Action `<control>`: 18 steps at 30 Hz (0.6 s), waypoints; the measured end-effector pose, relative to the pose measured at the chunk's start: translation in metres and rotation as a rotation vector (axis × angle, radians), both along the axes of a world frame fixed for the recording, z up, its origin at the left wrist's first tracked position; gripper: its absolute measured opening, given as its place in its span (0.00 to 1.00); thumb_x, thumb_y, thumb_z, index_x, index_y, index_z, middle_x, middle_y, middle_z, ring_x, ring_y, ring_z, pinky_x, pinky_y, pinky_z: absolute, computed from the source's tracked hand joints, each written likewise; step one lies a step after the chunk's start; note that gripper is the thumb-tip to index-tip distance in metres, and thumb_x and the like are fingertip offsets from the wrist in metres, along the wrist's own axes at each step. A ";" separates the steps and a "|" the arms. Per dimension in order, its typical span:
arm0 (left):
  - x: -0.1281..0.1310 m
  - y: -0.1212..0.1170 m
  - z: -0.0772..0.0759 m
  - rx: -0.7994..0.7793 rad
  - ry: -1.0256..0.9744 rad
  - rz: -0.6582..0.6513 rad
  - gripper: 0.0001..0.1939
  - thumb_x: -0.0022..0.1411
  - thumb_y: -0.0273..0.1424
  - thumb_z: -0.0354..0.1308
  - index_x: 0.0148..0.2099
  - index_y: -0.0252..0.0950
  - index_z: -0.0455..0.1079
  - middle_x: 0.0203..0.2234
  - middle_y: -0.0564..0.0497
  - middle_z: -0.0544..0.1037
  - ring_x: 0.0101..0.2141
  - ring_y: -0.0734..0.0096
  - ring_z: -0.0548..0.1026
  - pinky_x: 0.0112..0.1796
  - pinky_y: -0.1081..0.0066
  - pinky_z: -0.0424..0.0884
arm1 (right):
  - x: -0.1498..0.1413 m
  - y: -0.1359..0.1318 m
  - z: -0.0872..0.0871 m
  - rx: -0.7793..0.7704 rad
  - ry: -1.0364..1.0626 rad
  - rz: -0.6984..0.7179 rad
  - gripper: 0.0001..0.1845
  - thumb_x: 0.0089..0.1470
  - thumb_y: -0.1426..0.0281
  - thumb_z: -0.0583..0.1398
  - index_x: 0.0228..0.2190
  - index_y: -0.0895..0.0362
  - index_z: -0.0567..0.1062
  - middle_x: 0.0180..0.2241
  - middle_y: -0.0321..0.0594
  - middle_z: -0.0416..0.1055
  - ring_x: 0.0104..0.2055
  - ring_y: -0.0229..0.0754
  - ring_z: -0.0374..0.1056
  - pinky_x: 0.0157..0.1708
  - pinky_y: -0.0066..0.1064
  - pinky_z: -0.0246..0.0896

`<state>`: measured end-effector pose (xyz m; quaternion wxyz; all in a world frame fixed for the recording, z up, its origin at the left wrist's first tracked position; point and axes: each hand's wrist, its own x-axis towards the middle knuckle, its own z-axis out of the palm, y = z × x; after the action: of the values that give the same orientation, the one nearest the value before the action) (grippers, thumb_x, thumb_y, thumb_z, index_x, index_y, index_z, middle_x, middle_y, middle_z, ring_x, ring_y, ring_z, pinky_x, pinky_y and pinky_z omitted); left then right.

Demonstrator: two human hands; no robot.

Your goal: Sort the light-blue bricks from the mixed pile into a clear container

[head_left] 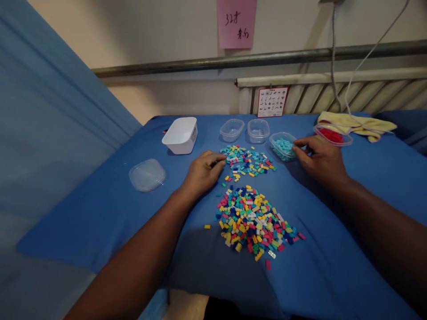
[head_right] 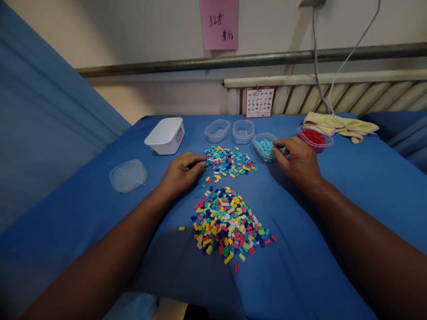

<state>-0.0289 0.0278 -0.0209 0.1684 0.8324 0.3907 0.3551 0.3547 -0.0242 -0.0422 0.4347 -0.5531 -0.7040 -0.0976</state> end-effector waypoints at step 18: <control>0.023 0.001 0.032 0.181 0.779 -0.187 0.13 0.77 0.31 0.55 0.46 0.38 0.83 0.42 0.43 0.80 0.44 0.52 0.75 0.41 0.57 0.63 | -0.066 -0.034 0.002 -0.056 -0.079 0.376 0.09 0.69 0.72 0.61 0.46 0.53 0.83 0.41 0.46 0.84 0.42 0.50 0.81 0.45 0.43 0.77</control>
<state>-0.0058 0.0291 0.0113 -0.0344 0.9479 0.3152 0.0294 0.2884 -0.0584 -0.0405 0.4019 -0.4194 -0.8138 -0.0166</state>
